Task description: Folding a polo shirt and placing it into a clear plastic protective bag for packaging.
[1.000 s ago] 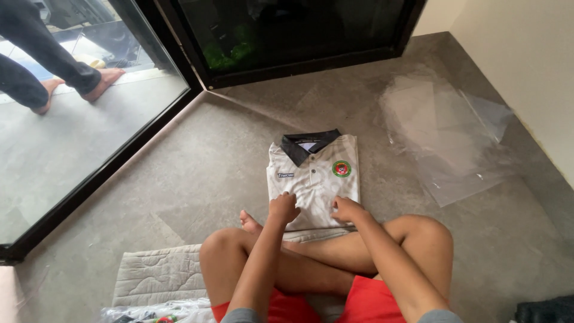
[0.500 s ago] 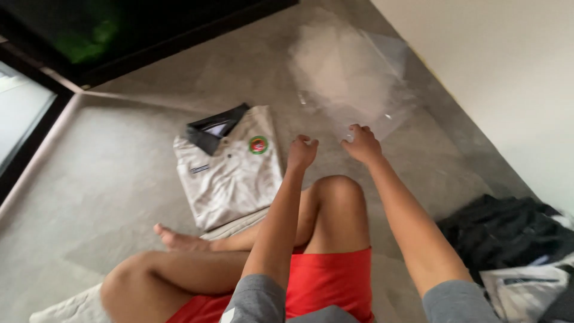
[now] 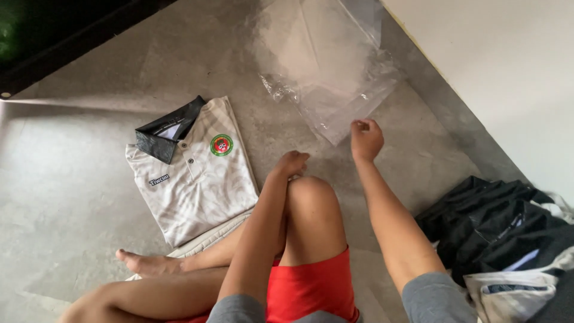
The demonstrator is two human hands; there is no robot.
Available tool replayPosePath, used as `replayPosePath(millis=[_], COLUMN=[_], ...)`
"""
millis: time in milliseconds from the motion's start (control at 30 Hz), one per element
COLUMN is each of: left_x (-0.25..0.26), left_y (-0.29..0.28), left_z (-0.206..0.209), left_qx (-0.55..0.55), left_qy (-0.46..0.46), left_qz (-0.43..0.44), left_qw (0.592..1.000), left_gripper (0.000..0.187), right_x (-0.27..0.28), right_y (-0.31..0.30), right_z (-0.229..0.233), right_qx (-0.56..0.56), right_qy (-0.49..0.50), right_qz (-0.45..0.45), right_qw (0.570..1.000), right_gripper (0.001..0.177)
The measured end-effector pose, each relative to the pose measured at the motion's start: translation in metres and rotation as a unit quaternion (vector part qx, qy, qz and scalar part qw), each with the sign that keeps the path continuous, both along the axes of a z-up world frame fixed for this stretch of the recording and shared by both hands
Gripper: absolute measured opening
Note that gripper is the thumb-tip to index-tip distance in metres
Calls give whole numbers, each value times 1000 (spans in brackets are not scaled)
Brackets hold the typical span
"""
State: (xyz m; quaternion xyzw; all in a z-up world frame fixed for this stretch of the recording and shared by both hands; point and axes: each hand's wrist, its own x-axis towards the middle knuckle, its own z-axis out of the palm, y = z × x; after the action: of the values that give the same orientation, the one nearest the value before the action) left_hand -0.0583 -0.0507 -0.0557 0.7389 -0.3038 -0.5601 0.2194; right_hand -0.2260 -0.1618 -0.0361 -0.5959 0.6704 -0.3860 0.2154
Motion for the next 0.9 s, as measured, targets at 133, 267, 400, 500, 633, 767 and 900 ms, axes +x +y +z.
replayPosePath(millis=[133,267,400,500,633,767,900], left_x=[12,17,15,17,17,19,21], left_y=[-22,-17,-11,-12,-15,-12,-16], left_z=[-55,-37,-16,-23,-15,-1,-17], left_qx=[-76,-128,-151,-168,-171,-161,-166], left_qy=[15,-3,25,35,56,63,59], left_qz=[78,172,234,245,266,279,282], left_qw=[994,977,960,954,947,945,943], left_gripper=[37,27,24,23,24,27,28], right_x=[46,79,99,112,113,113,121], right_y=[-11,-50,-84,-98,-102,-87,-84], right_z=[21,10,-18,-36,-42,-27,-38], right_qx=[-42,190,383,386,383,378,400], right_qy=[35,-177,-309,-284,-288,-342,-393], right_qz=[81,82,41,52,66,37,30], right_qw=[995,962,869,876,875,859,827], right_gripper=[10,19,36,27,25,19,23])
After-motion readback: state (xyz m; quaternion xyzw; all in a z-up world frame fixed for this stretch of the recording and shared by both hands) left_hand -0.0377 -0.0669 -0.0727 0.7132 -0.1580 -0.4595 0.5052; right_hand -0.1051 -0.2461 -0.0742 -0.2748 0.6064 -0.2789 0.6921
